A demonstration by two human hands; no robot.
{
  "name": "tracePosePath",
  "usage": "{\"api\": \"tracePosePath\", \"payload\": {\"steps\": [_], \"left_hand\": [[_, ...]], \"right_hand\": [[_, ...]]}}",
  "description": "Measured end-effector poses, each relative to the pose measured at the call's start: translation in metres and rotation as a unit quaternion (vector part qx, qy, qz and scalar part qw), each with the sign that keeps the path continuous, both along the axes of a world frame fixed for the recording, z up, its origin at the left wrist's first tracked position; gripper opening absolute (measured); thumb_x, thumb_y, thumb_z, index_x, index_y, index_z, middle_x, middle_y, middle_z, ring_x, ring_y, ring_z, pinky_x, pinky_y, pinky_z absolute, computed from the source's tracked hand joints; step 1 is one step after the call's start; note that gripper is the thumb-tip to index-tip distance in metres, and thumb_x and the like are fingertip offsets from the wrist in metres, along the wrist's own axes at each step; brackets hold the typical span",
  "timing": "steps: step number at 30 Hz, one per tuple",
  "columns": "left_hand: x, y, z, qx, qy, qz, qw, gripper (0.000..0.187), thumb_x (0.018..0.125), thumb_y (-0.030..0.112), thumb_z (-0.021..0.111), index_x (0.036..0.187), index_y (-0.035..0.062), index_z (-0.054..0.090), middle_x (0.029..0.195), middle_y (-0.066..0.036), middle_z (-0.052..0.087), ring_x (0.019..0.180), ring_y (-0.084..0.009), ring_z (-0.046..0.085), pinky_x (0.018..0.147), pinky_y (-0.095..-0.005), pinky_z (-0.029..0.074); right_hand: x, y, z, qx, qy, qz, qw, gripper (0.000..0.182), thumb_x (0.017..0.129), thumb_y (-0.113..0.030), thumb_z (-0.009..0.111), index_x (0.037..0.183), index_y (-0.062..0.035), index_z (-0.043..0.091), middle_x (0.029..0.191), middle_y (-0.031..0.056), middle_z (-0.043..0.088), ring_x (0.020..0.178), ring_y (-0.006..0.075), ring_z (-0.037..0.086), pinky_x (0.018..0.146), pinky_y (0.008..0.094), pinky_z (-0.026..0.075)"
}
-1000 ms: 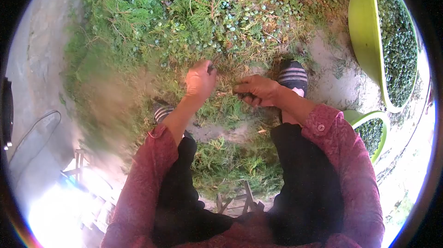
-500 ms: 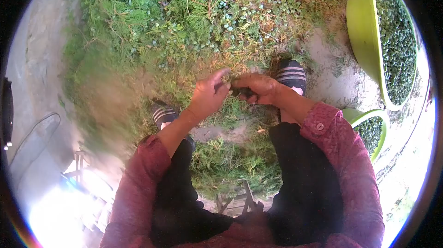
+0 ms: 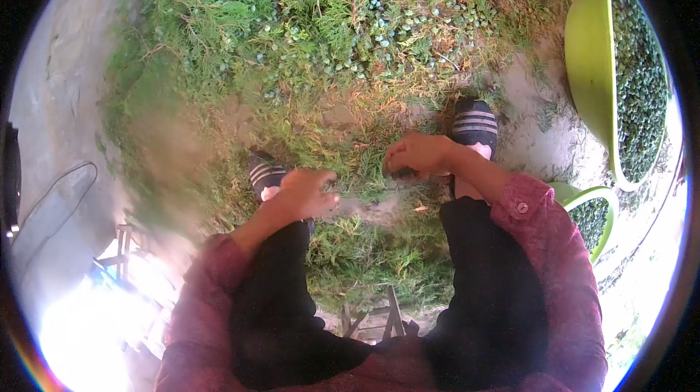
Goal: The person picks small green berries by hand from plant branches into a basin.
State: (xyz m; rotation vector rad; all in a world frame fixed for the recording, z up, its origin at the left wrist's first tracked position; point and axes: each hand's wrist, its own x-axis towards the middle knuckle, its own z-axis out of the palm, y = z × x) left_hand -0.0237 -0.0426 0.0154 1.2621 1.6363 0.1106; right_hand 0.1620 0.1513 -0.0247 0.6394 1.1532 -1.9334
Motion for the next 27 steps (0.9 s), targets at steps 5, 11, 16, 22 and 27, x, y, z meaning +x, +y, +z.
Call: {"api": "tracePosePath", "payload": {"steps": [5,11,16,22,27], "left_hand": [[-0.01,0.022,-0.046,0.097,0.158,0.163,0.969,0.018,0.076,0.019,0.057,0.089,0.0073,0.052,0.076,-0.018,0.059,0.069,-0.0342,0.061,0.062,-0.044,0.048],[-0.017,0.024,-0.061,0.083,0.199,0.108,0.97,0.018,0.078,0.018,0.057,0.092,0.0073,0.052,0.078,-0.016,0.06,0.066,-0.0338,0.06,0.059,-0.0439,0.048],[0.024,0.057,-0.003,0.23,-0.088,0.185,0.952,0.027,0.075,0.013,0.065,0.099,0.0064,0.054,0.084,-0.014,0.06,0.071,-0.0266,0.061,0.061,-0.0337,0.049],[-0.007,0.052,-0.036,0.261,0.122,0.132,0.948,0.046,0.073,0.022,0.068,0.112,0.0048,0.05,0.104,-0.015,0.055,0.099,-0.0299,0.052,0.084,-0.0401,0.043],[-0.031,0.056,-0.036,0.114,0.303,0.085,0.942,0.065,0.069,0.032,0.07,0.124,0.0118,0.041,0.136,-0.017,0.021,0.12,-0.0454,0.026,0.093,-0.0527,0.033]], "right_hand": [[-0.016,-0.003,0.008,-0.005,-0.007,-0.014,1.0,0.025,0.085,-0.028,0.054,0.085,-0.0051,0.062,0.072,0.001,0.06,0.06,0.0081,0.056,0.046,0.0218,0.043],[-0.009,-0.003,0.0,-0.047,-0.035,-0.071,0.996,0.022,0.086,-0.027,0.054,0.089,-0.0059,0.06,0.075,0.0009,0.059,0.061,0.0087,0.056,0.046,0.0215,0.042],[-0.017,-0.004,0.006,-0.09,-0.071,-0.208,0.971,0.024,0.086,-0.029,0.053,0.095,-0.0073,0.058,0.082,0.0011,0.058,0.062,0.0083,0.053,0.041,0.0205,0.035],[-0.012,-0.002,-0.003,-0.133,-0.147,-0.3,0.933,0.022,0.088,-0.028,0.051,0.096,-0.0081,0.056,0.083,0.0014,0.055,0.062,0.0077,0.05,0.037,0.0175,0.029],[-0.008,-0.001,-0.008,-0.138,-0.11,-0.255,0.951,0.023,0.089,-0.028,0.052,0.094,-0.0056,0.055,0.08,0.0025,0.053,0.054,0.0065,0.045,0.036,0.0161,0.026]]}}
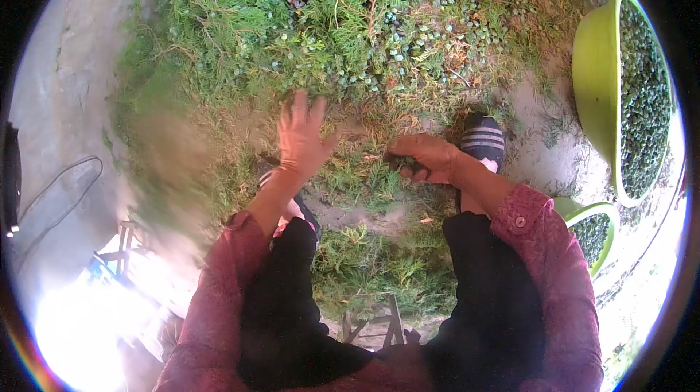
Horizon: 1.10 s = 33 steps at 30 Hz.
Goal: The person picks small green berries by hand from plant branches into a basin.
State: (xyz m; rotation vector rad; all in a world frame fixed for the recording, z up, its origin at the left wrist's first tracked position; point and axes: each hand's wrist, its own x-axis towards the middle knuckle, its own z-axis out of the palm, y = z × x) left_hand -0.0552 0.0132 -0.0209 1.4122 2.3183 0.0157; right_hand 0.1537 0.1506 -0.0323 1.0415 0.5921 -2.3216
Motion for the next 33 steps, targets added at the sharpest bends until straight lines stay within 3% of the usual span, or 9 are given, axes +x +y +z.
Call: {"api": "tracePosePath", "payload": {"steps": [8,11,13,14,16,17,19,29,33], "left_hand": [[0.058,-0.056,0.032,-0.159,-0.078,-0.186,0.966,0.066,0.073,0.041,0.065,0.129,0.0183,0.039,0.141,-0.011,0.016,0.126,-0.0463,0.017,0.092,-0.0567,0.033],[0.051,-0.079,0.033,-0.202,-0.067,-0.228,0.95,0.065,0.074,0.042,0.063,0.129,0.0176,0.038,0.14,-0.011,0.02,0.123,-0.0453,0.025,0.09,-0.0535,0.036],[0.042,-0.085,0.034,-0.196,-0.119,-0.25,0.941,0.054,0.077,0.037,0.061,0.124,0.0142,0.044,0.132,-0.012,0.035,0.107,-0.0374,0.046,0.083,-0.0454,0.044],[0.039,-0.082,0.033,-0.196,-0.118,-0.25,0.941,0.054,0.077,0.037,0.061,0.124,0.0142,0.044,0.132,-0.012,0.035,0.107,-0.0374,0.046,0.083,-0.0454,0.044],[0.032,-0.073,0.027,-0.018,-0.17,-0.199,0.965,0.041,0.079,0.029,0.059,0.115,0.0103,0.05,0.115,-0.014,0.05,0.085,-0.0322,0.057,0.071,-0.0385,0.048],[0.028,-0.063,0.024,-0.017,-0.171,-0.199,0.965,0.041,0.079,0.029,0.059,0.115,0.0103,0.05,0.115,-0.014,0.05,0.085,-0.0322,0.057,0.071,-0.0385,0.048],[0.021,-0.034,0.02,0.071,-0.177,-0.031,0.981,0.03,0.081,0.022,0.057,0.107,0.0085,0.053,0.098,-0.015,0.056,0.077,-0.0311,0.058,0.063,-0.0374,0.049],[0.016,0.02,-0.026,0.035,-0.088,0.023,0.995,0.032,0.075,0.025,0.064,0.101,0.0094,0.053,0.083,-0.014,0.059,0.074,-0.0326,0.059,0.06,-0.0414,0.047],[0.009,0.015,-0.042,0.078,-0.126,0.069,0.987,0.02,0.074,0.015,0.063,0.091,0.0062,0.056,0.079,-0.012,0.06,0.069,-0.0254,0.06,0.059,-0.0347,0.048]], "right_hand": [[0.006,0.006,0.001,-0.011,-0.019,0.002,1.0,0.023,0.087,-0.029,0.056,0.093,-0.0068,0.057,0.084,0.0006,0.054,0.055,0.007,0.046,0.036,0.0164,0.026],[0.008,0.002,0.004,0.006,-0.023,0.001,1.0,0.024,0.086,-0.029,0.056,0.092,-0.0062,0.057,0.082,0.0008,0.054,0.055,0.0071,0.046,0.036,0.0163,0.027],[0.006,0.0,0.004,0.022,-0.023,0.0,1.0,0.024,0.087,-0.028,0.055,0.089,-0.005,0.057,0.076,0.0005,0.053,0.053,0.0068,0.045,0.036,0.0159,0.026],[0.006,0.002,0.002,0.013,-0.009,0.015,1.0,0.023,0.087,-0.028,0.055,0.088,-0.0048,0.057,0.075,0.001,0.053,0.052,0.0068,0.045,0.036,0.0159,0.026],[0.005,0.003,0.002,0.006,0.003,0.029,1.0,0.023,0.087,-0.027,0.054,0.088,-0.0046,0.056,0.074,0.0015,0.053,0.051,0.0068,0.045,0.035,0.016,0.026],[0.003,0.003,0.004,0.008,0.011,0.037,0.999,0.022,0.088,-0.026,0.054,0.087,-0.0046,0.056,0.073,0.0018,0.053,0.051,0.0067,0.045,0.035,0.0162,0.026],[0.003,0.003,0.004,0.011,0.017,0.049,0.999,0.021,0.088,-0.025,0.053,0.086,-0.0045,0.056,0.072,0.002,0.053,0.05,0.0066,0.045,0.035,0.0164,0.027],[0.004,0.002,0.002,0.002,0.015,0.032,0.999,0.022,0.087,-0.028,0.054,0.091,-0.0068,0.057,0.079,0.0,0.055,0.055,0.0057,0.046,0.036,0.0166,0.029],[0.008,0.005,0.0,-0.008,0.016,0.018,1.0,0.024,0.087,-0.029,0.054,0.092,-0.006,0.057,0.079,0.0,0.055,0.056,0.0061,0.047,0.036,0.0171,0.03]]}}
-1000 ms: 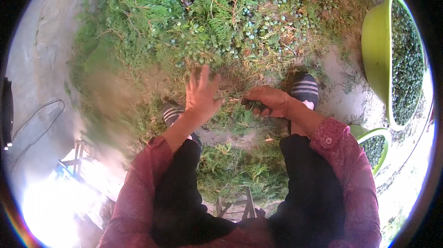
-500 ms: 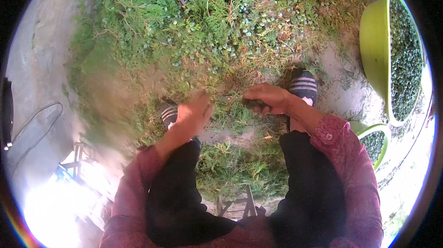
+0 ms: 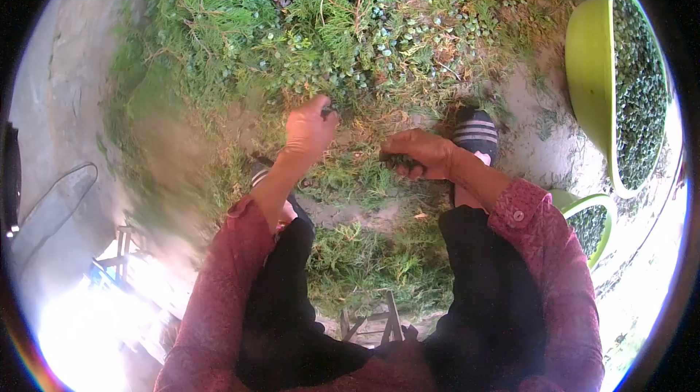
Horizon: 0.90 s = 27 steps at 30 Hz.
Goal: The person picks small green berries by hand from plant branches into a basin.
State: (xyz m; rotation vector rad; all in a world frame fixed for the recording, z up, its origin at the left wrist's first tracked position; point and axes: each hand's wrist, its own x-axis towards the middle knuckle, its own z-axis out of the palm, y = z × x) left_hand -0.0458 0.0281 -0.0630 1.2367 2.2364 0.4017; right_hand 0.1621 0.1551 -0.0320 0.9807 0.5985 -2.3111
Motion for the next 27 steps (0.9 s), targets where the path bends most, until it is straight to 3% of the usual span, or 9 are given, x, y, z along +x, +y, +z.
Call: {"api": "tracePosePath", "payload": {"steps": [4,8,11,12,14,16,17,19,27], "left_hand": [[0.01,0.0,0.032,0.102,-0.119,0.007,0.988,0.013,0.074,0.003,0.058,0.087,0.0044,0.058,0.078,-0.01,0.061,0.064,-0.0194,0.061,0.059,-0.0288,0.048],[0.064,-0.001,0.069,0.169,-0.183,-0.107,0.963,0.015,0.077,0.009,0.062,0.091,0.0043,0.058,0.073,-0.007,0.06,0.064,-0.014,0.059,0.06,-0.0266,0.048],[0.078,0.003,0.079,0.154,-0.285,-0.09,0.942,0.017,0.078,0.011,0.062,0.092,0.0037,0.058,0.073,-0.008,0.06,0.065,-0.0136,0.06,0.06,-0.0262,0.048],[0.071,0.003,0.075,0.153,-0.286,-0.089,0.942,0.017,0.078,0.011,0.062,0.092,0.0037,0.058,0.073,-0.008,0.06,0.065,-0.0136,0.06,0.06,-0.0262,0.048],[0.04,0.002,0.056,0.067,-0.235,0.022,0.97,0.015,0.077,0.013,0.063,0.087,0.0048,0.057,0.078,-0.013,0.059,0.069,-0.028,0.059,0.061,-0.0326,0.049],[0.025,-0.002,0.03,0.071,-0.243,0.123,0.959,0.017,0.076,0.013,0.063,0.09,0.0057,0.058,0.084,-0.014,0.061,0.074,-0.0306,0.06,0.064,-0.0353,0.049],[0.021,-0.001,0.019,0.072,-0.243,0.123,0.96,0.017,0.076,0.013,0.063,0.09,0.0057,0.058,0.084,-0.014,0.061,0.074,-0.0306,0.06,0.064,-0.0353,0.049],[0.014,0.005,0.004,0.069,-0.031,0.048,0.996,0.019,0.073,0.009,0.065,0.09,0.0021,0.059,0.075,-0.011,0.062,0.065,-0.0211,0.061,0.062,-0.0295,0.048],[0.011,0.012,-0.006,0.063,-0.041,0.093,0.993,0.015,0.072,0.007,0.064,0.085,0.0014,0.059,0.077,-0.012,0.062,0.068,-0.0206,0.061,0.063,-0.0313,0.048]], "right_hand": [[-0.006,0.001,0.01,0.001,0.004,-0.09,0.996,0.026,0.087,-0.031,0.053,0.092,-0.0059,0.058,0.078,0.0002,0.056,0.056,0.0068,0.048,0.036,0.0174,0.03],[-0.008,-0.007,-0.007,-0.035,-0.037,-0.113,0.992,0.025,0.086,-0.031,0.053,0.092,-0.0072,0.057,0.082,0.0024,0.057,0.056,0.0077,0.05,0.035,0.0173,0.029],[0.002,-0.01,-0.017,-0.067,-0.011,-0.109,0.992,0.021,0.086,-0.028,0.055,0.092,-0.008,0.057,0.084,0.0027,0.057,0.055,0.0074,0.049,0.035,0.0169,0.028],[0.005,-0.011,-0.017,-0.064,-0.009,-0.104,0.992,0.02,0.085,-0.027,0.056,0.092,-0.0084,0.056,0.083,0.0022,0.056,0.054,0.0068,0.048,0.035,0.0167,0.028],[0.009,-0.006,-0.017,-0.074,-0.005,-0.088,0.993,0.018,0.085,-0.025,0.056,0.092,-0.0083,0.056,0.081,0.0011,0.054,0.053,0.0061,0.046,0.035,0.0164,0.027],[0.009,-0.002,-0.011,-0.082,0.0,-0.07,0.994,0.017,0.085,-0.024,0.057,0.092,-0.0083,0.056,0.078,0.0,0.053,0.052,0.0054,0.044,0.035,0.0161,0.027],[0.006,-0.002,-0.006,-0.057,-0.009,-0.049,0.997,0.018,0.085,-0.024,0.057,0.091,-0.008,0.055,0.077,-0.0005,0.051,0.052,0.0049,0.043,0.036,0.0161,0.026],[-0.001,-0.002,0.001,-0.029,-0.015,-0.028,0.999,0.018,0.085,-0.024,0.058,0.091,-0.0077,0.055,0.075,-0.001,0.05,0.052,0.0044,0.041,0.036,0.0161,0.026],[0.001,0.002,0.004,0.0,-0.025,0.015,1.0,0.02,0.086,-0.027,0.056,0.09,-0.0079,0.055,0.076,0.0002,0.053,0.05,0.0039,0.041,0.036,0.0174,0.027]]}}
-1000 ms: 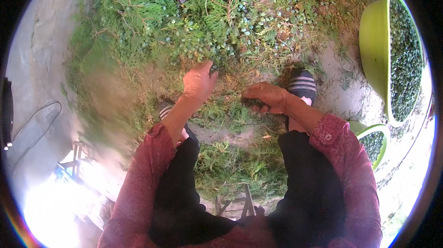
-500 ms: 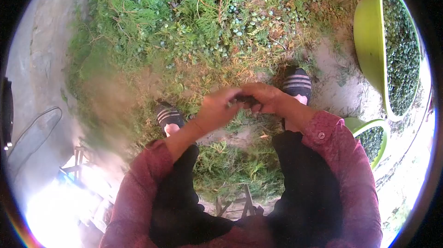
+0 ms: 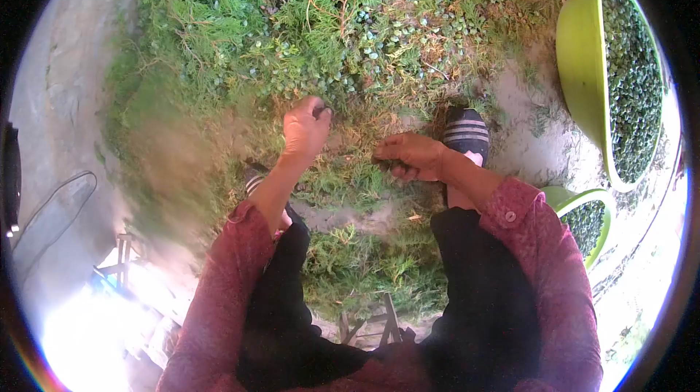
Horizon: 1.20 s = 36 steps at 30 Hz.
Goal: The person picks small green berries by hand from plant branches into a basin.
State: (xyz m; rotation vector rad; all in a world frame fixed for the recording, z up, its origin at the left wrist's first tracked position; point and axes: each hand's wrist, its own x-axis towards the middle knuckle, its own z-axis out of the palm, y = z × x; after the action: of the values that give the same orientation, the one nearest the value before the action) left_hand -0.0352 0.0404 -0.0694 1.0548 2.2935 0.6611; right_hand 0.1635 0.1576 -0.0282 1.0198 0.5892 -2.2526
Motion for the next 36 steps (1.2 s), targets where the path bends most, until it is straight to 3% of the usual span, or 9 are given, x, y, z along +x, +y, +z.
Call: {"api": "tracePosePath", "payload": {"steps": [5,9,11,16,18,24,29,31,36], "left_hand": [[0.003,-0.008,0.026,-0.002,-0.079,-0.009,0.997,0.011,0.073,0.006,0.061,0.084,0.0013,0.059,0.075,-0.01,0.061,0.067,-0.0188,0.06,0.062,-0.0296,0.048],[0.029,-0.002,0.017,0.098,-0.05,-0.136,0.985,0.009,0.073,0.006,0.059,0.081,0.0031,0.056,0.078,-0.013,0.058,0.067,-0.0238,0.058,0.059,-0.0313,0.047],[0.035,0.0,0.008,-0.009,0.036,-0.161,0.986,0.009,0.072,0.008,0.059,0.08,0.0045,0.054,0.078,-0.014,0.057,0.066,-0.0298,0.057,0.06,-0.035,0.047],[0.032,0.002,0.014,-0.062,0.012,-0.114,0.991,0.015,0.072,0.011,0.062,0.082,0.0054,0.052,0.078,-0.014,0.058,0.072,-0.0317,0.058,0.062,-0.0378,0.047],[0.034,0.002,0.028,-0.08,-0.015,-0.09,0.993,0.018,0.072,0.012,0.064,0.084,0.0052,0.052,0.077,-0.014,0.057,0.074,-0.0312,0.058,0.063,-0.0373,0.047],[0.066,0.001,0.081,0.155,-0.175,-0.137,0.963,0.026,0.07,0.015,0.069,0.09,0.0041,0.057,0.08,-0.012,0.058,0.068,-0.0238,0.059,0.062,-0.0338,0.049],[0.011,-0.033,0.018,0.038,-0.064,-0.072,0.995,0.025,0.07,0.013,0.068,0.092,0.0048,0.059,0.083,-0.015,0.059,0.072,-0.0287,0.059,0.065,-0.0347,0.048],[0.002,-0.039,0.007,-0.014,0.017,-0.047,0.999,0.017,0.074,0.011,0.061,0.089,0.0076,0.055,0.086,-0.017,0.057,0.073,-0.0353,0.057,0.063,-0.0416,0.047],[-0.001,-0.035,0.008,-0.025,0.033,-0.076,0.996,0.013,0.073,0.009,0.061,0.083,0.0075,0.052,0.081,-0.015,0.056,0.071,-0.0339,0.058,0.06,-0.041,0.046]], "right_hand": [[0.004,0.0,-0.003,-0.002,0.013,-0.024,1.0,0.02,0.087,-0.028,0.055,0.089,-0.0077,0.056,0.074,0.0001,0.053,0.05,0.0039,0.042,0.036,0.017,0.027],[-0.001,0.0,-0.002,0.001,0.024,-0.018,1.0,0.021,0.087,-0.029,0.054,0.09,-0.0081,0.056,0.073,-0.001,0.052,0.051,0.0042,0.043,0.036,0.0167,0.027],[0.003,-0.001,-0.005,0.008,0.022,-0.013,1.0,0.021,0.087,-0.029,0.054,0.091,-0.0085,0.056,0.074,-0.001,0.052,0.051,0.0041,0.043,0.037,0.0166,0.027],[0.004,0.001,-0.004,0.014,0.005,-0.011,1.0,0.021,0.087,-0.03,0.054,0.094,-0.0103,0.055,0.077,-0.0009,0.052,0.056,0.0049,0.046,0.038,0.0166,0.029],[0.005,0.003,-0.006,-0.025,0.017,-0.111,0.993,0.022,0.087,-0.031,0.054,0.097,-0.0107,0.055,0.081,0.0,0.053,0.059,0.0066,0.048,0.039,0.017,0.031],[-0.003,-0.007,-0.002,-0.048,-0.052,-0.2,0.977,0.024,0.086,-0.029,0.055,0.097,-0.0078,0.056,0.084,0.002,0.055,0.06,0.0092,0.048,0.038,0.0165,0.032],[0.012,-0.006,-0.017,-0.088,0.004,-0.103,0.991,0.02,0.086,-0.024,0.055,0.093,-0.006,0.055,0.083,0.0029,0.054,0.056,0.0069,0.045,0.036,0.0153,0.029],[0.007,-0.004,-0.014,-0.104,0.016,-0.093,0.99,0.019,0.087,-0.023,0.055,0.093,-0.0056,0.055,0.083,0.0033,0.054,0.054,0.0059,0.044,0.035,0.0151,0.027],[0.003,-0.003,-0.014,-0.075,0.024,-0.059,0.995,0.02,0.087,-0.025,0.054,0.093,-0.0058,0.055,0.084,0.0031,0.055,0.055,0.0062,0.045,0.036,0.0162,0.028]]}}
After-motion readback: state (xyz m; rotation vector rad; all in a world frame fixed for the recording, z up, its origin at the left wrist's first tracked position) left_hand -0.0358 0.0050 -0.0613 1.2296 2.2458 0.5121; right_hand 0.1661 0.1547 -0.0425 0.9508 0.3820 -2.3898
